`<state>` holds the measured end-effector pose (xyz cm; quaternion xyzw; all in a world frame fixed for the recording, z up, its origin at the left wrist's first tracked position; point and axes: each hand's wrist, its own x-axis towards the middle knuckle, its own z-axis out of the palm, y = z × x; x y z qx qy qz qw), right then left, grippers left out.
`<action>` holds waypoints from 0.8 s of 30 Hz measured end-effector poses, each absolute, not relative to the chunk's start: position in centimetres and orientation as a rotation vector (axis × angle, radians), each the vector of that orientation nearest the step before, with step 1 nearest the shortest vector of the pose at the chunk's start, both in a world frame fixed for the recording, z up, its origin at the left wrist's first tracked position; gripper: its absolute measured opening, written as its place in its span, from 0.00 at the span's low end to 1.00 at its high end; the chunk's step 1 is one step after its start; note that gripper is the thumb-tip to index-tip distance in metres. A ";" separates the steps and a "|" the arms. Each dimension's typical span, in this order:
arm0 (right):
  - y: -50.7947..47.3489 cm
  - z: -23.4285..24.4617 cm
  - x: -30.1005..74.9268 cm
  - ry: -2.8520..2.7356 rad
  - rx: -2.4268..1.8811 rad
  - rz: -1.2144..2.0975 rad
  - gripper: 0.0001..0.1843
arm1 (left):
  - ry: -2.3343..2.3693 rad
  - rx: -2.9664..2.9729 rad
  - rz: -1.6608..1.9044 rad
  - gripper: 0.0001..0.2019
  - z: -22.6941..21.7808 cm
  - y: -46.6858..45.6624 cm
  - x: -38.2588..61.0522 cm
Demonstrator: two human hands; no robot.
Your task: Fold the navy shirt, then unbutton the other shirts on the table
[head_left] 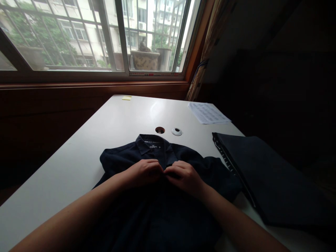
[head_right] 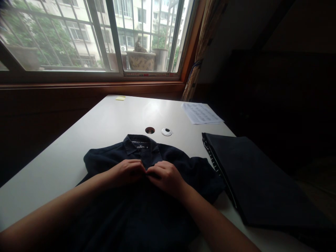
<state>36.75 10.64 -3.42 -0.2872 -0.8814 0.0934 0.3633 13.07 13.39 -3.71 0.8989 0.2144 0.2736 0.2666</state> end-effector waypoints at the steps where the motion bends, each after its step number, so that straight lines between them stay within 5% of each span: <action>1: 10.7 -3.5 36.8 -2.277 -0.734 0.234 0.03 | 0.579 2.427 0.725 0.05 -3.8 13.4 13.1; 24: 10.1 -3.4 36.5 -2.379 -0.759 -0.113 0.03 | 0.558 2.210 0.605 0.09 -2.3 13.9 12.7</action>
